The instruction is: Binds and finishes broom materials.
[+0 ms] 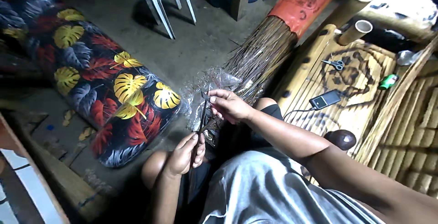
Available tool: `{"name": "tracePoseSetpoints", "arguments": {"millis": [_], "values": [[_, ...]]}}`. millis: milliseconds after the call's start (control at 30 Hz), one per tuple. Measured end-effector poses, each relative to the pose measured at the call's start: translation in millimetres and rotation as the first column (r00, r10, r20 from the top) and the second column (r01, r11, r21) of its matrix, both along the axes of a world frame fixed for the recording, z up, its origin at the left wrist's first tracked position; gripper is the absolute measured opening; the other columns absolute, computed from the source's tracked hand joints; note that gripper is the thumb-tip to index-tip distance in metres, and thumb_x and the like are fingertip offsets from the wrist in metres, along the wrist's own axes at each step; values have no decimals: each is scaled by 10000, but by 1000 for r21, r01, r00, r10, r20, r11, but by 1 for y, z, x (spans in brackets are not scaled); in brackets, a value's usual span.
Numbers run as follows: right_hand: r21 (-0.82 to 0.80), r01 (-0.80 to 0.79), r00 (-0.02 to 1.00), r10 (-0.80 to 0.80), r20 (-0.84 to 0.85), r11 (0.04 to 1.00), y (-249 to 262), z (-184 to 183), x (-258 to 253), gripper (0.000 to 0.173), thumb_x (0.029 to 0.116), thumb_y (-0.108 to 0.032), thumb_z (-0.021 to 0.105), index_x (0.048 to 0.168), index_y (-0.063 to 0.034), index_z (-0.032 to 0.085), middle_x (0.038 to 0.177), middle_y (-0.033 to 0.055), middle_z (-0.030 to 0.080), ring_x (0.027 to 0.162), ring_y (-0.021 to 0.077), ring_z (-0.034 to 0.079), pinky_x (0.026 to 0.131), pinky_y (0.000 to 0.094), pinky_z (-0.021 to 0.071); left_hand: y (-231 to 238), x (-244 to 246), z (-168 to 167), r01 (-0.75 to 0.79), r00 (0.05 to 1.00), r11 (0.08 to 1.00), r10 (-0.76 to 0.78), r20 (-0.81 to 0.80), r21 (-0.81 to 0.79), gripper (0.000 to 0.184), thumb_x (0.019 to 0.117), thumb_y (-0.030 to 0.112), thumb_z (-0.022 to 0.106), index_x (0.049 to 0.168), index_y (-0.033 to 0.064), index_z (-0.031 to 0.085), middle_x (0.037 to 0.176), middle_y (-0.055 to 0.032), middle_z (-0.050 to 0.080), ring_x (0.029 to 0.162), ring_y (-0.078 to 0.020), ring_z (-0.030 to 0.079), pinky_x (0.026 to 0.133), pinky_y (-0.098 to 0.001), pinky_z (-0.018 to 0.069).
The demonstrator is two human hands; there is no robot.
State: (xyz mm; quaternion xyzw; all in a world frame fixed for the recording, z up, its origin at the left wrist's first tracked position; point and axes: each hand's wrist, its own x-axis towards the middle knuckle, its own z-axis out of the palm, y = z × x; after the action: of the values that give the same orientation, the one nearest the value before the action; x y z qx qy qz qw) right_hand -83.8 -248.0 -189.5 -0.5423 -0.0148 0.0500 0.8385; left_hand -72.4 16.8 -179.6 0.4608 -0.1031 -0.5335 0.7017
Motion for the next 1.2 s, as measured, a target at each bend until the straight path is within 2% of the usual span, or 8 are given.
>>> {"name": "tracePoseSetpoints", "arguments": {"millis": [67,167,200,333,567,767,1000,1200], "values": [[-32,-18,999,17,-41,999,1,1,-4,293,1087,-215,454,1251,-30,610,692,49,619,522,105,571,487,246,505,-1,0,0,-9,1000,1000,9,7,17,325,1115,326,331,1027,118,565,672,46,485,470,-43,483,418,-172,436],[-92,-137,989,130,-73,986,6,1,-13,300,1082,-248,443,1035,-29,642,666,49,640,498,100,574,476,246,501,-2,0,2,-28,1000,998,28,3,47,317,1116,288,298,1005,124,546,663,58,454,451,-27,441,403,-156,408],[-109,-189,981,182,-70,976,8,0,-16,307,1082,-236,436,1007,-20,641,669,47,647,501,98,580,481,246,506,-2,1,2,-37,999,998,38,-5,57,319,1113,279,288,1005,122,544,663,57,450,448,-25,434,401,-154,404],[-232,-324,945,325,-36,917,17,0,-25,306,1081,-212,465,969,-1,656,685,28,657,526,79,586,497,235,501,-2,0,3,-62,998,995,64,-25,74,296,1106,261,291,1007,126,534,656,66,441,443,-16,418,397,-148,385],[-377,-333,930,366,17,864,14,14,-22,309,1075,-214,490,918,-7,658,696,16,642,549,56,581,512,219,496,-2,-1,5,-81,996,993,83,-19,83,307,1109,254,315,977,119,557,640,69,441,434,-13,413,391,-147,383],[-319,-394,910,414,-7,862,12,6,-16,295,1074,-202,482,922,-12,649,665,10,632,518,60,567,486,214,478,-2,0,3,-23,999,997,25,-28,71,298,1108,260,326,967,119,548,637,66,438,431,-20,417,391,-151,389],[-323,-254,949,300,99,912,2,-9,-10,305,1060,-214,503,923,1,669,673,32,642,525,78,572,487,235,485,-3,1,5,-5,999,997,8,-35,76,308,1112,265,295,969,128,531,626,70,414,416,-19,397,375,-149,369],[-272,-29,992,62,113,962,-24,-17,4,276,1076,-192,461,991,-19,660,719,20,657,558,89,590,498,253,501,-3,0,6,-2,999,997,4,-35,80,303,1112,264,300,969,128,529,631,70,414,411,-16,389,370,-145,367]]}}
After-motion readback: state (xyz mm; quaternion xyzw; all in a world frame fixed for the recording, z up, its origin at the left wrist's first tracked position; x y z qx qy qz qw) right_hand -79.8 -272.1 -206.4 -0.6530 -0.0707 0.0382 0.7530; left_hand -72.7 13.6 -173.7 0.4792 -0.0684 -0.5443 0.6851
